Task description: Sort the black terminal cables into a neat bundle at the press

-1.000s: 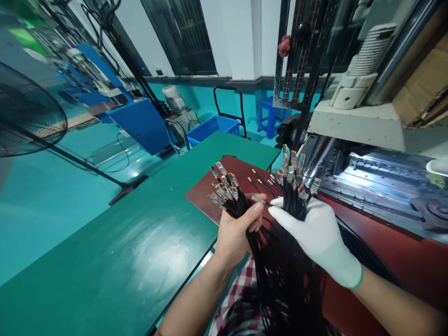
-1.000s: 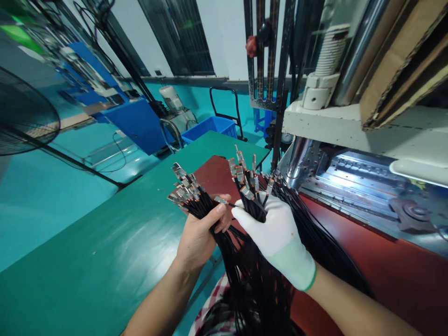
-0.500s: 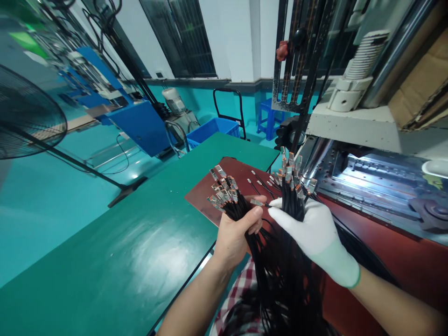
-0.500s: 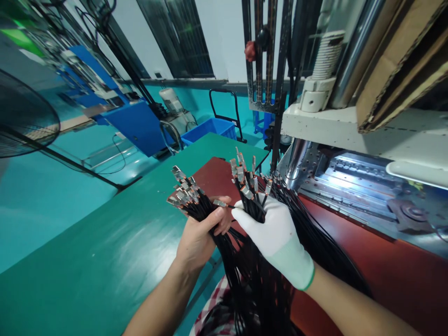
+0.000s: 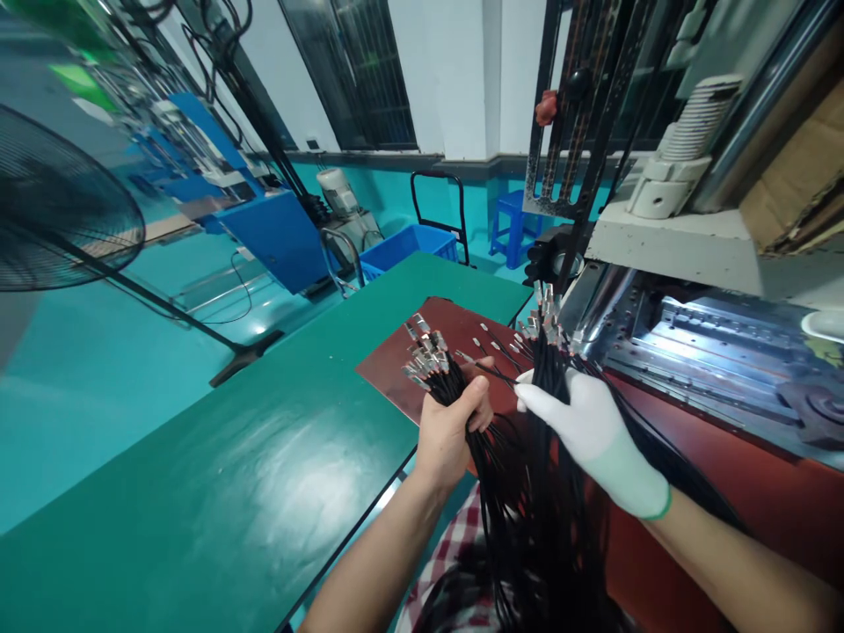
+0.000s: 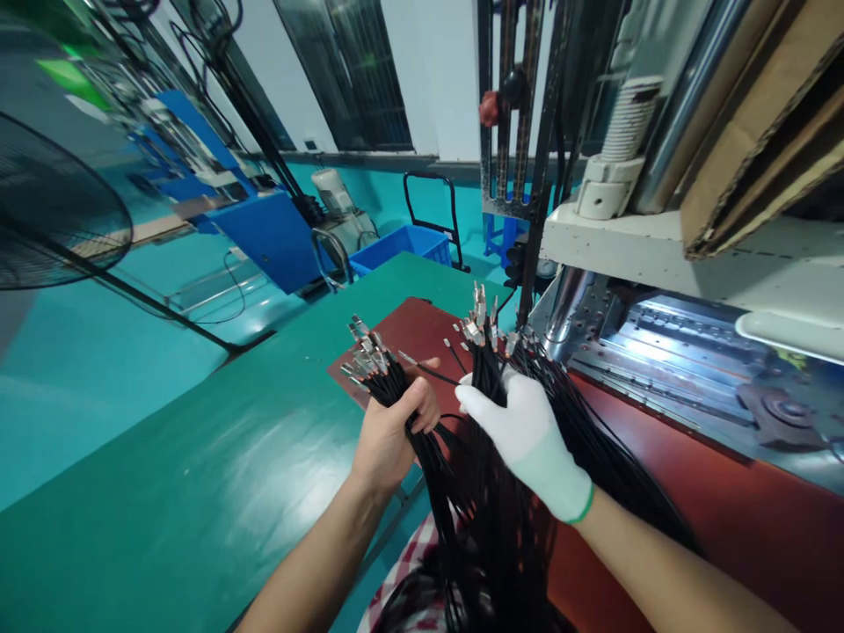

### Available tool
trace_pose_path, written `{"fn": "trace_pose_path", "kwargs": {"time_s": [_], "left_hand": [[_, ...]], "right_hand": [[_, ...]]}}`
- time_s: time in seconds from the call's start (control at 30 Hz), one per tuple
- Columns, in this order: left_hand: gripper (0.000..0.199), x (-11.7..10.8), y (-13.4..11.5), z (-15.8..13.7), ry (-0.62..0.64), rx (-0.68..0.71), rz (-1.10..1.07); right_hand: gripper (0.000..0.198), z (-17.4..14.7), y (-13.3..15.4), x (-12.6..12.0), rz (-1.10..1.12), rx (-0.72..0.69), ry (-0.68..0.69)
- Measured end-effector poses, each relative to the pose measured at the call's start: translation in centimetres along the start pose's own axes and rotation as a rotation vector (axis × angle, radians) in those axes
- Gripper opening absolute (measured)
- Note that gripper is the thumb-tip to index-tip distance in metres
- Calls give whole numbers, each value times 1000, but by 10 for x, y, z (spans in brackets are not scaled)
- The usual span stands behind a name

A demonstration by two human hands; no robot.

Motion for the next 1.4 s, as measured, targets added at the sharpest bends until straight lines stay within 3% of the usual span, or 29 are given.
{"fn": "trace_pose_path", "kwargs": {"time_s": [0.17, 0.37, 0.5, 0.57, 0.73, 0.83, 0.9, 1.17, 1.4], "left_hand": [[26, 8, -1, -1, 63, -12, 79], [25, -15, -3, -5, -42, -13, -18], [31, -15, -5, -9, 54, -32, -65], [28, -10, -7, -9, 101, -31, -83], [22, 4, -11, -7, 161, -26, -49], [24, 6, -9, -6, 127, -60, -53], [26, 4, -8, -5, 95, -71, -63], [37, -2, -4, 0, 82, -85, -34], [25, -3, -5, 1, 81, -67, -78]], "right_hand": [[23, -3, 8, 21, 128, -72, -13], [28, -1, 8, 6, 171, -52, 10], [47, -8, -6, 10, 533, 152, 260], [45, -11, -8, 14, 678, 232, 357], [31, -11, -4, 23, 735, 318, 523], [31, -12, 0, 30, 746, 354, 713], [29, -10, 2, 32, 712, 331, 767], [24, -6, 13, 33, 428, 222, 636], [24, -4, -1, 20, -8, 178, 333]]}}
Point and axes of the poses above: each hand's wrist, its own z-axis towards the middle knuckle, its own x-axis out of the palm, y = z × x, the point moved 6 cm from there along z, towards the middle knuckle, and after that the axes turned 9 degrees about z, right-handed, at the moved point
